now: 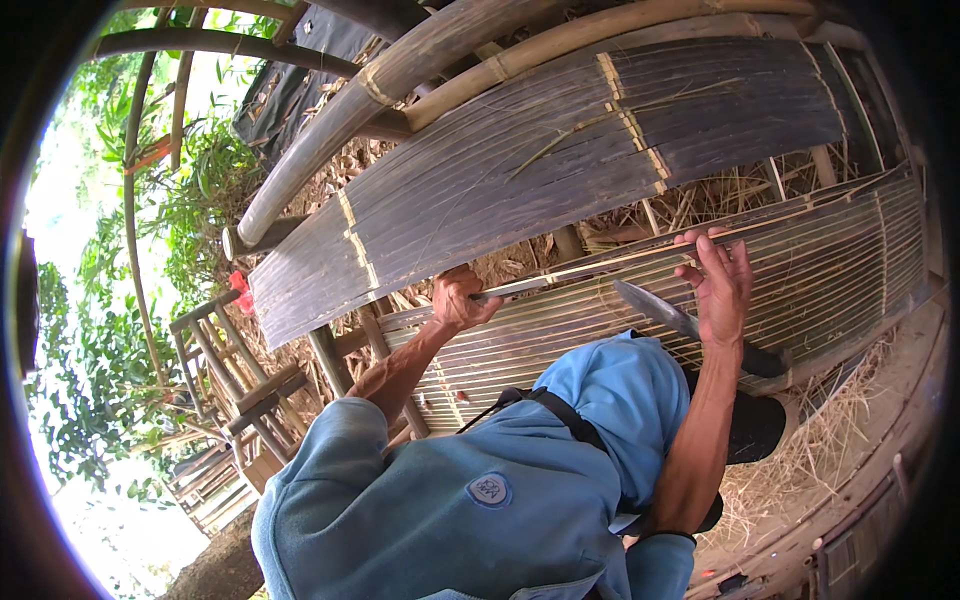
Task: The person scrapes a thin strip of bamboo with a knife, repeatedly pulling the blade along the length of the material to smooth it while sitting in a workshop area.
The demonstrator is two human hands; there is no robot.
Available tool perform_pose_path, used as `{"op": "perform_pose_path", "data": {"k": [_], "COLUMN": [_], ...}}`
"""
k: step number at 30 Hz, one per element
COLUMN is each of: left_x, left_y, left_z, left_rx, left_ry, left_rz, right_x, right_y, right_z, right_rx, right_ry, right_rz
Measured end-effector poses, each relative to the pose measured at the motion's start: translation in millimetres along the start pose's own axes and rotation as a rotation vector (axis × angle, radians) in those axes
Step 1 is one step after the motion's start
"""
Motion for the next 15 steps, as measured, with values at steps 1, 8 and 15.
{"op": "perform_pose_path", "data": {"k": [1, 8, 15], "left_x": [-3, -20, 8], "left_y": [5, 4, 33], "left_z": [3, 25, 3], "left_rx": [0.013, -0.006, 0.122], "left_ry": [0.006, -0.033, -0.259], "left_rz": [-0.041, 0.001, -0.242], "right_x": [0, 24, 95], "right_y": [2, -11, -130], "right_z": [0, -11, -53], "right_rx": [0.024, 0.313, 0.659], "right_ry": [0.014, 0.038, -0.11], "right_rz": [-0.001, 0.153, 0.483]}}
Point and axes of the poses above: each hand's wrist, its own x-axis away from the middle knuckle, its own y-axis out of the palm, z = x × y, the point moved 9 cm from there along -x, towards the middle knuckle, and after that the axes turned 15 degrees about y, right-handed, at the moved point
